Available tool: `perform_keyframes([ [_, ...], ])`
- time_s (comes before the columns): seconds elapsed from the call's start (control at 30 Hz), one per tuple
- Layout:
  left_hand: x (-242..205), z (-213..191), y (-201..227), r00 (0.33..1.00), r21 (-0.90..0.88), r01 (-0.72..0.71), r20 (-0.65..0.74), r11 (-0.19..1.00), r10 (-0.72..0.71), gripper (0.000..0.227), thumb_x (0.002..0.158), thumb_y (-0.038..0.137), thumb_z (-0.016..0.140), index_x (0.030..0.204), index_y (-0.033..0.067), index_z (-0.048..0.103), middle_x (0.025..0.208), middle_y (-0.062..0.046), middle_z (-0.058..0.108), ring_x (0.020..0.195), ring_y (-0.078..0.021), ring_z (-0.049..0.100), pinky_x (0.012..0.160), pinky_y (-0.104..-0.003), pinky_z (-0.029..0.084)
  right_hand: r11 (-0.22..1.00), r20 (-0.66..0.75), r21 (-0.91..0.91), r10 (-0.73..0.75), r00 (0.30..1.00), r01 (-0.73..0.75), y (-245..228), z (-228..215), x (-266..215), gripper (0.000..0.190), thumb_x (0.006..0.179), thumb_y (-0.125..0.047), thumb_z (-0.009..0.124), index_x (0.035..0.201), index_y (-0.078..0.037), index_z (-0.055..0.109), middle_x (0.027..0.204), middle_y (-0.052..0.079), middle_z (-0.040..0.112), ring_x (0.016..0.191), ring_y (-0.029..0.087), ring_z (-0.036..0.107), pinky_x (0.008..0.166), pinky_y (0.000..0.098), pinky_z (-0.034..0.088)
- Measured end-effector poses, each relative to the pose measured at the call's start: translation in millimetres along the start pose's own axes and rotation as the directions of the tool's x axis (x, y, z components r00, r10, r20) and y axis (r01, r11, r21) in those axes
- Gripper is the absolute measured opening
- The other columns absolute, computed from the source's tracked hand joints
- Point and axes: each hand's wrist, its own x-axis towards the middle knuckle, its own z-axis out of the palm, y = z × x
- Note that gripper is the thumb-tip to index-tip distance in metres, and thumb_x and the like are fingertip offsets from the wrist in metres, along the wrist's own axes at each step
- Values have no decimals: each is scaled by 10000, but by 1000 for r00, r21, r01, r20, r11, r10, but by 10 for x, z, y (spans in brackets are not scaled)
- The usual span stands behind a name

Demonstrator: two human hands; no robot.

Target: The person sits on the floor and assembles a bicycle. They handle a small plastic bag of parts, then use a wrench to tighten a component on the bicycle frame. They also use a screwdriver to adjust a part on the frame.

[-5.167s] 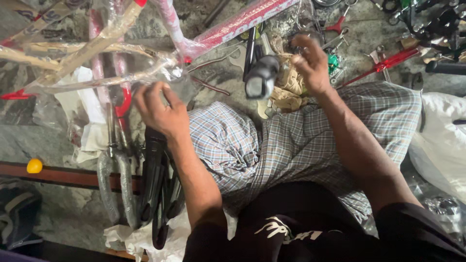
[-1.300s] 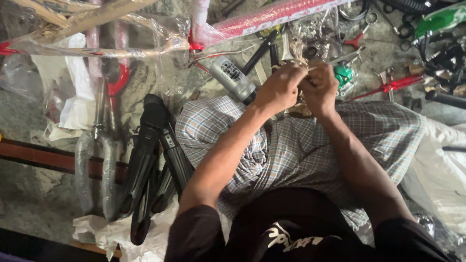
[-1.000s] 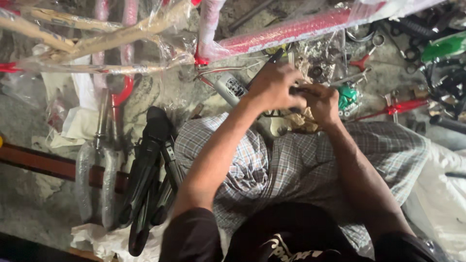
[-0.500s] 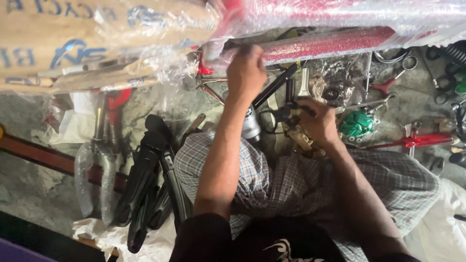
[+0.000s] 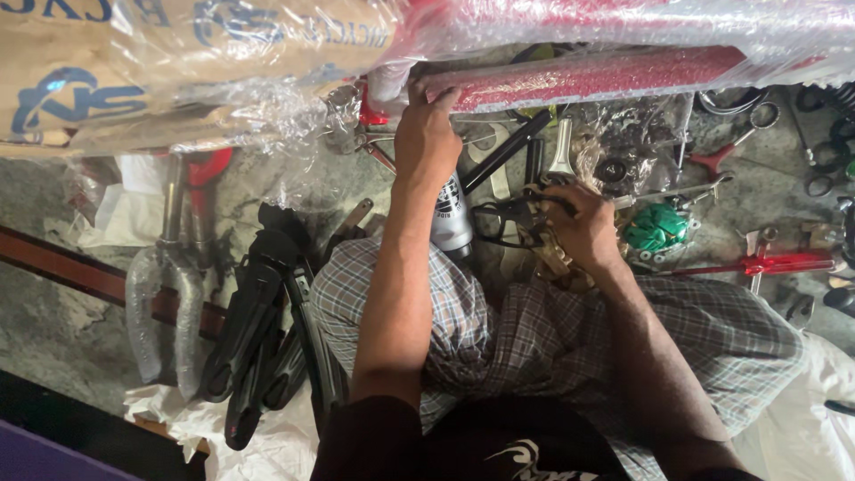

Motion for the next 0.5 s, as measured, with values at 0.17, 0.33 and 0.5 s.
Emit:
perform_keyframes([
  [0.17,1,15,85,1000,117,-16,4,993,16,440,810,1,681,1223,142,730,1411,-265,513,1021,-407,684,857,-469,582,998,-5,-20,-55,998,55,22,1,-2,228,890,-25,730,1117,0,731,1031,172,738,912,276,737,765,374,573],
  [0.33,26,-11,186,1000,135,1,-4,991,-1,492,767,24,696,1247,133,669,1322,-202,556,1003,-393,679,783,-479,588,999,59,-48,-10,998,12,109,62,-69,305,857,-14,714,1161,4,721,1002,198,741,826,281,753,694,377,599],
  [0.5,94,46,146,996,109,8,-93,994,2,487,745,77,746,1221,141,661,1345,-217,535,1027,-405,669,821,-471,575,888,95,358,273,957,-289,-11,-181,125,121,951,-16,623,1017,6,721,895,183,758,664,238,766,578,374,637],
])
